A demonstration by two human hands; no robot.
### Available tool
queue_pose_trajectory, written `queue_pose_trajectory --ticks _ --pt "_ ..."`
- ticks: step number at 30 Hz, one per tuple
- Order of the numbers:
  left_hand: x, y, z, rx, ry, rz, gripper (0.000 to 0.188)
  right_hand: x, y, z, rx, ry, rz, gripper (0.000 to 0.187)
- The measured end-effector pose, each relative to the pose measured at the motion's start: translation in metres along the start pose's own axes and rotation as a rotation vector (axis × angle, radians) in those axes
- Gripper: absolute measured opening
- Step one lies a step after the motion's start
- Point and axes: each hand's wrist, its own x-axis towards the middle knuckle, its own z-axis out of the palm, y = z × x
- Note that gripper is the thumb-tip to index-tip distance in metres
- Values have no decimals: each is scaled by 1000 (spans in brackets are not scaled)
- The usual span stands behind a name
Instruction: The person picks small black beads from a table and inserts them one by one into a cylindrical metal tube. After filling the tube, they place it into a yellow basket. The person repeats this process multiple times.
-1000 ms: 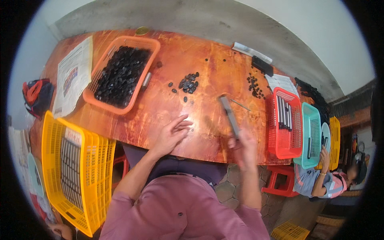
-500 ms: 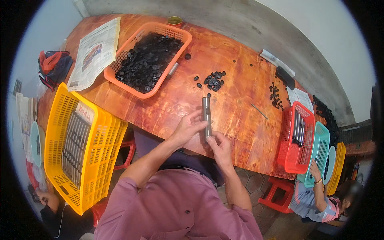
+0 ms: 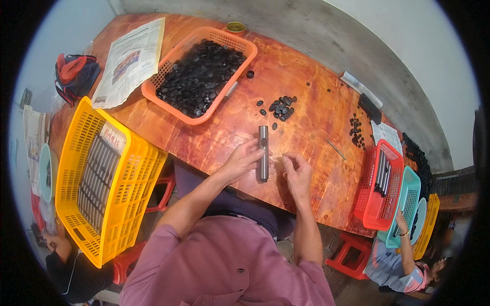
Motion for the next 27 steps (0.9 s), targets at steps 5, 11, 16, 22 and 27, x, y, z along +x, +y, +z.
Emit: queue_pose_trajectory --ticks 5,11,16,22,27 --pt "-1 0 4 45 24 -45 47 23 9 -30 -465 242 -238 19" --pt "0 -2 -6 -17 -53 -70 41 69 28 -117 -1071 467 -362 27" --pt "0 0 -5 -25 -70 -67 38 79 37 -132 -1146 310 -165 28" --pt "-3 4 0 -47 -67 -89 37 69 36 -129 -1024 277 -139 23" --pt "-3 4 3 -46 -9 -131 37 58 25 -112 -591 304 -125 23"
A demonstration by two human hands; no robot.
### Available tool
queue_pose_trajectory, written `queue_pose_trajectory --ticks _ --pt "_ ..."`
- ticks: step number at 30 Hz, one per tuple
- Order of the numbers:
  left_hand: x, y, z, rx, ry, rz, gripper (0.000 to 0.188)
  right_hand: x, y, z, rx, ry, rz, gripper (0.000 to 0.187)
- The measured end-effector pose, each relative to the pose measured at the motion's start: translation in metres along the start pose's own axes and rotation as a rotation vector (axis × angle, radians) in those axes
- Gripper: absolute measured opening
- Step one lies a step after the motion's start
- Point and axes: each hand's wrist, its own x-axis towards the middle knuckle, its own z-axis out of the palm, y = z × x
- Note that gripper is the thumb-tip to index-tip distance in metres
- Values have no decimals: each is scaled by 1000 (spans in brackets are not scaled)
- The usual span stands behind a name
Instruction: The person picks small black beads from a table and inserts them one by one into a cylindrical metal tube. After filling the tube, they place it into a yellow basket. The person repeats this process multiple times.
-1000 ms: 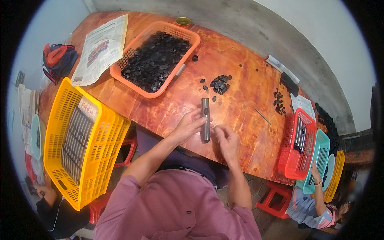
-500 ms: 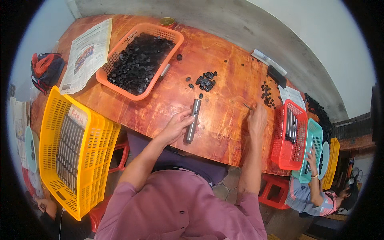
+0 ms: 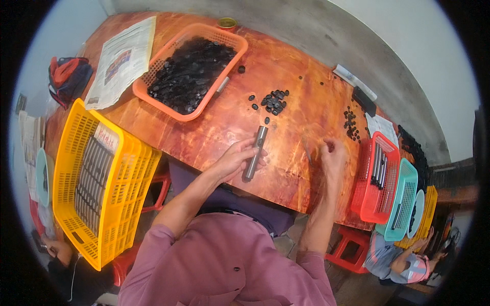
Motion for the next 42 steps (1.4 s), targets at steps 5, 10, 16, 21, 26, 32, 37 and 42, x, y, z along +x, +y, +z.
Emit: queue_pose_trajectory --ticks 5,10,16,21,26,32,37,42 --pt "4 -7 3 -6 22 33 43 -7 7 22 -129 -48 -9 26" --pt "5 -8 -1 -11 -2 8 55 -26 -58 11 -197 -111 -115 19" --pt "3 -9 -3 13 -20 14 46 -22 -62 28 -463 -201 -183 7" --pt "2 -8 1 12 -39 30 46 -26 -64 22 -537 -163 -193 9" --pt "2 -10 -6 7 -88 43 48 -24 -67 13 -375 -222 -180 14" --pt "4 -13 -9 15 -99 40 52 -38 -67 12 1000 -387 224 9" --pt "2 -11 -7 18 -81 33 51 -59 -89 39 1298 -411 353 16" --pt "1 -13 -5 -8 -55 62 51 -68 -104 49 1163 -333 252 15"
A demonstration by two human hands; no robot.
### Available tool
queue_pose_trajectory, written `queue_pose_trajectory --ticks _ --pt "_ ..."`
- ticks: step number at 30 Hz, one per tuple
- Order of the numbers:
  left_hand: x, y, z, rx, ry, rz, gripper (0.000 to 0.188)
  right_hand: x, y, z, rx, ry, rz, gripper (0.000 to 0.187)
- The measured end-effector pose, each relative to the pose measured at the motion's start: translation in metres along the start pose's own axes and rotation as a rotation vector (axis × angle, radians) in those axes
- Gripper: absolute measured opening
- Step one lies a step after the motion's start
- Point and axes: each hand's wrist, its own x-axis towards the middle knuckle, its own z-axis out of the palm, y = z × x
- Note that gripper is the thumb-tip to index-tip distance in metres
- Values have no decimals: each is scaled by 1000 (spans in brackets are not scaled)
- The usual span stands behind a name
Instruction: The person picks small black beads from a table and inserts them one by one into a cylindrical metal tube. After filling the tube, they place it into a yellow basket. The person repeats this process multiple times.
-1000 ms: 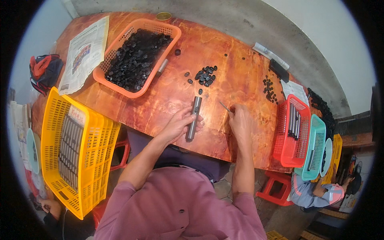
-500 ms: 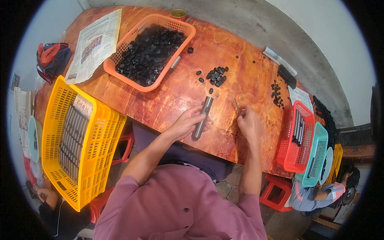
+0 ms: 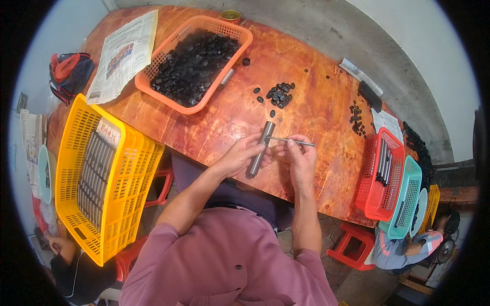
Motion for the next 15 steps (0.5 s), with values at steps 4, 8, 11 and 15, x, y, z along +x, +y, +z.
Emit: queue_pose_trajectory --ticks 4,8,11,15 --pt "1 1 0 19 -27 3 52 -2 3 1 -96 -6 -37 12" --pt "2 0 -1 6 -41 7 51 -4 5 3 -163 -26 -81 10" --pt "2 -1 -2 1 -42 3 49 -6 6 2 -233 -39 -107 11" --pt "1 -1 -2 -13 -39 2 47 -9 2 2 -257 -31 -139 11"
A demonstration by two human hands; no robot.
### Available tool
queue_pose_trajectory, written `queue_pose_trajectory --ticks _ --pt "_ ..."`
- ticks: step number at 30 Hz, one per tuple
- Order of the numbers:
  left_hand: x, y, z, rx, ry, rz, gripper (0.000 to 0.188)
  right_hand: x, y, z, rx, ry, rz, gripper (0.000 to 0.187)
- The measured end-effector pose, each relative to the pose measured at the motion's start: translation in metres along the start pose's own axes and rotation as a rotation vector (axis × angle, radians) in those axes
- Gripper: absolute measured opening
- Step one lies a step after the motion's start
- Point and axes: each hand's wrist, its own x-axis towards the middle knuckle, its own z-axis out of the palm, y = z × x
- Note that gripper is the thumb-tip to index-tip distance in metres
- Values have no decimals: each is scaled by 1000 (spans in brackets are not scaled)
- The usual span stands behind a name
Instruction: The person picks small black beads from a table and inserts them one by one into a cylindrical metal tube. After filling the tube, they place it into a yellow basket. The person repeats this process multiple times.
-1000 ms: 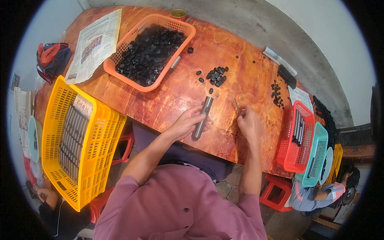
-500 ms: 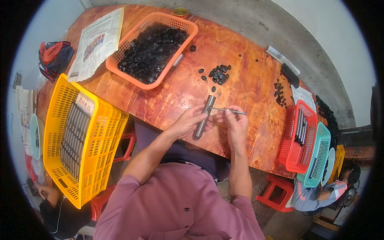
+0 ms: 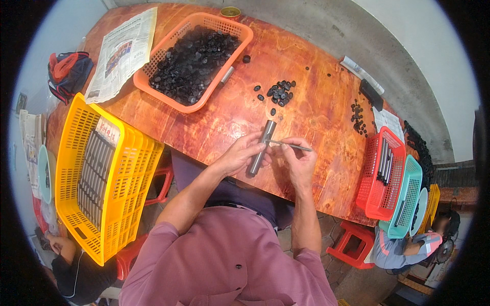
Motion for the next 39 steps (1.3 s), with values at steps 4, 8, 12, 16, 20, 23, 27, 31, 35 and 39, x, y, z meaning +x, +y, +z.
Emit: queue_pose_trajectory --ticks 4,8,12,16,20,23,27,31,35,39 --pt "0 2 0 17 -8 -2 46 -1 -9 1 -48 -3 -23 11" --pt "-1 2 1 12 0 -1 47 -2 -6 -1 -116 -40 -104 10" --pt "0 4 6 54 29 7 49 0 -7 3 -295 -62 -268 12" --pt "-1 5 8 81 42 35 50 0 -18 8 -446 -61 -305 13" --pt "1 -1 6 96 47 60 49 5 -35 15 -652 -109 -319 9" --pt "0 0 10 90 71 84 47 9 -44 23 -724 -184 -376 8" --pt "4 -6 11 121 116 168 47 10 -37 36 -861 -186 -514 9" --pt "6 -8 7 170 125 159 44 9 -33 46 -974 -206 -539 11" --pt "2 -1 -1 -7 29 54 41 10 -32 34 -800 -142 -512 11" --pt "-1 2 -1 -54 -14 -22 47 12 -16 4 -76 103 -110 8"
